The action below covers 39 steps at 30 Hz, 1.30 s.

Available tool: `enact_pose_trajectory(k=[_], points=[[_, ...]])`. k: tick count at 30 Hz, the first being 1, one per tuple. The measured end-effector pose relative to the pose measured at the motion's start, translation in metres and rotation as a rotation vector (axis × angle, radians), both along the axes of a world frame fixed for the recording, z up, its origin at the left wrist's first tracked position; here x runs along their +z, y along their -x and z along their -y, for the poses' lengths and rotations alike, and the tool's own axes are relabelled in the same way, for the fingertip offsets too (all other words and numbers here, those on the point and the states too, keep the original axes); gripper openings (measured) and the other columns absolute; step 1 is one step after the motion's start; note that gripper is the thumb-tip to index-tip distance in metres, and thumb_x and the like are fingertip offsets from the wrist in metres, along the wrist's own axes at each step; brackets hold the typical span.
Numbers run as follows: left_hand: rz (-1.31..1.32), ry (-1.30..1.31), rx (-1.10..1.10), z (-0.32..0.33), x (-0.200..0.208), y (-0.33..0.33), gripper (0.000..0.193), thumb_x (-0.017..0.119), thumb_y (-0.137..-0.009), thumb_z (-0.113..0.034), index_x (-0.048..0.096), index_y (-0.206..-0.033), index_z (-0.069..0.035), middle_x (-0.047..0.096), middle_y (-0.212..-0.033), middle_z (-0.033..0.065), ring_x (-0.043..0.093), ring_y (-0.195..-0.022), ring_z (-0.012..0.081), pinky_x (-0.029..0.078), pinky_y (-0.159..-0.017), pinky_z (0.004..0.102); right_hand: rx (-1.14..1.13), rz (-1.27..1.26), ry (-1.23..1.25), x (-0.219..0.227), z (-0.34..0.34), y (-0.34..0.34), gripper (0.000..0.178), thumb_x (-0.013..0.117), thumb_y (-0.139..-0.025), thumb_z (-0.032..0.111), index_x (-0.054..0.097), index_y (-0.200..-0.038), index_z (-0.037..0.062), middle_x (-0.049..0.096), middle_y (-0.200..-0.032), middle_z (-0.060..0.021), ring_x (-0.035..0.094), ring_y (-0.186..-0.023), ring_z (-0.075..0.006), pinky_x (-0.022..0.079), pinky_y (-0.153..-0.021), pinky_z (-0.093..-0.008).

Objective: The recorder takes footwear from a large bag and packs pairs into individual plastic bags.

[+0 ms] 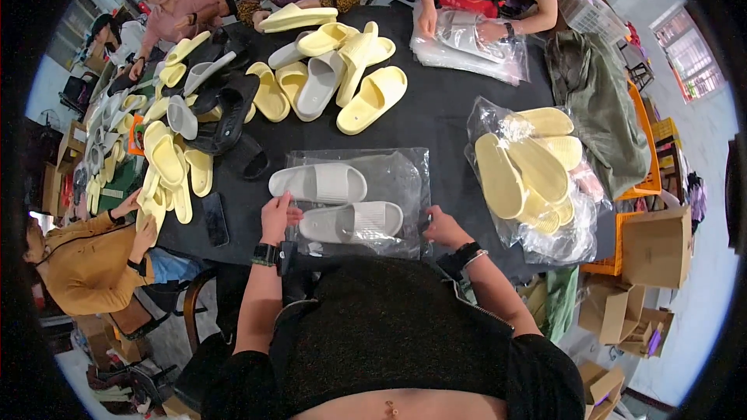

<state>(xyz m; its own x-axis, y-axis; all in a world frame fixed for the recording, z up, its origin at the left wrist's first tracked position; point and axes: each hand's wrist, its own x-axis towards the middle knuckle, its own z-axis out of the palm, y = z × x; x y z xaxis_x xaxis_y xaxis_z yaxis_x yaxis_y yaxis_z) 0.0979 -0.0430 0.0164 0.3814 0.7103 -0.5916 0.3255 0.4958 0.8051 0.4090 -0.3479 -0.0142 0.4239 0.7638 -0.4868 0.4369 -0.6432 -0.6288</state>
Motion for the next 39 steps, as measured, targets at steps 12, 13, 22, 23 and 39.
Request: enact_pose_trajectory(k=[12, 13, 22, 23, 39], points=[[-0.373, -1.365, -0.984, 0.098, 0.040, -0.075, 0.074, 0.067, -0.077, -0.049, 0.041, -0.141, -0.023, 0.021, -0.153, 0.0143, 0.014, -0.142, 0.0375, 0.008, -0.112, 0.0592, -0.448, -0.538, -0.343, 0.009, -0.111, -0.085, 0.027, 0.057, -0.091, 0.025, 0.059, -0.103, 0.0008, 0.062, -0.083, -0.0031, 0.059, -0.069, -0.0134, 0.049, -0.061, -0.0278], [-0.351, -1.348, -1.073, 0.101, 0.033, -0.074, 0.077, 0.067, -0.075, -0.053, 0.042, -0.141, -0.023, 0.019, -0.154, 0.0139, 0.013, -0.143, 0.0372, 0.009, -0.112, 0.0590, -0.381, -0.566, -0.291, 0.009, -0.119, -0.081, 0.029, 0.058, -0.091, 0.028, 0.060, -0.104, 0.0013, 0.062, -0.083, -0.0032, 0.059, -0.071, -0.0129, 0.048, -0.062, -0.0269], [-0.302, -1.241, -1.038, 0.103, 0.003, -0.064, 0.084, 0.067, -0.075, -0.054, 0.032, -0.146, -0.026, 0.011, -0.156, 0.0163, 0.011, -0.143, 0.0374, 0.009, -0.112, 0.0590, -0.173, -0.542, -0.395, 0.005, -0.134, -0.075, 0.021, 0.067, -0.088, 0.020, 0.057, -0.098, 0.0049, 0.059, -0.083, 0.0007, 0.053, -0.068, -0.0063, 0.044, -0.058, -0.0206], [-0.302, -1.241, -1.038, 0.103, 0.002, -0.064, 0.084, 0.067, -0.075, -0.054, 0.032, -0.146, -0.026, 0.011, -0.156, 0.0163, 0.011, -0.143, 0.0374, 0.009, -0.112, 0.0590, -0.234, -0.551, -0.395, 0.007, -0.133, -0.077, 0.021, 0.068, -0.087, 0.018, 0.057, -0.099, 0.0048, 0.059, -0.082, 0.0003, 0.053, -0.068, -0.0066, 0.044, -0.057, -0.0206], [-0.360, -1.236, -1.061, 0.096, 0.010, -0.064, 0.083, 0.060, -0.075, -0.065, 0.037, -0.145, -0.025, 0.016, -0.153, 0.0237, 0.011, -0.142, 0.0430, 0.006, -0.110, 0.0625, -0.163, 0.154, -0.590, 0.003, -0.143, -0.079, 0.023, 0.071, -0.077, 0.023, 0.065, -0.087, 0.0032, 0.066, -0.071, -0.0090, 0.064, -0.068, -0.0198, 0.050, -0.063, -0.0321]])
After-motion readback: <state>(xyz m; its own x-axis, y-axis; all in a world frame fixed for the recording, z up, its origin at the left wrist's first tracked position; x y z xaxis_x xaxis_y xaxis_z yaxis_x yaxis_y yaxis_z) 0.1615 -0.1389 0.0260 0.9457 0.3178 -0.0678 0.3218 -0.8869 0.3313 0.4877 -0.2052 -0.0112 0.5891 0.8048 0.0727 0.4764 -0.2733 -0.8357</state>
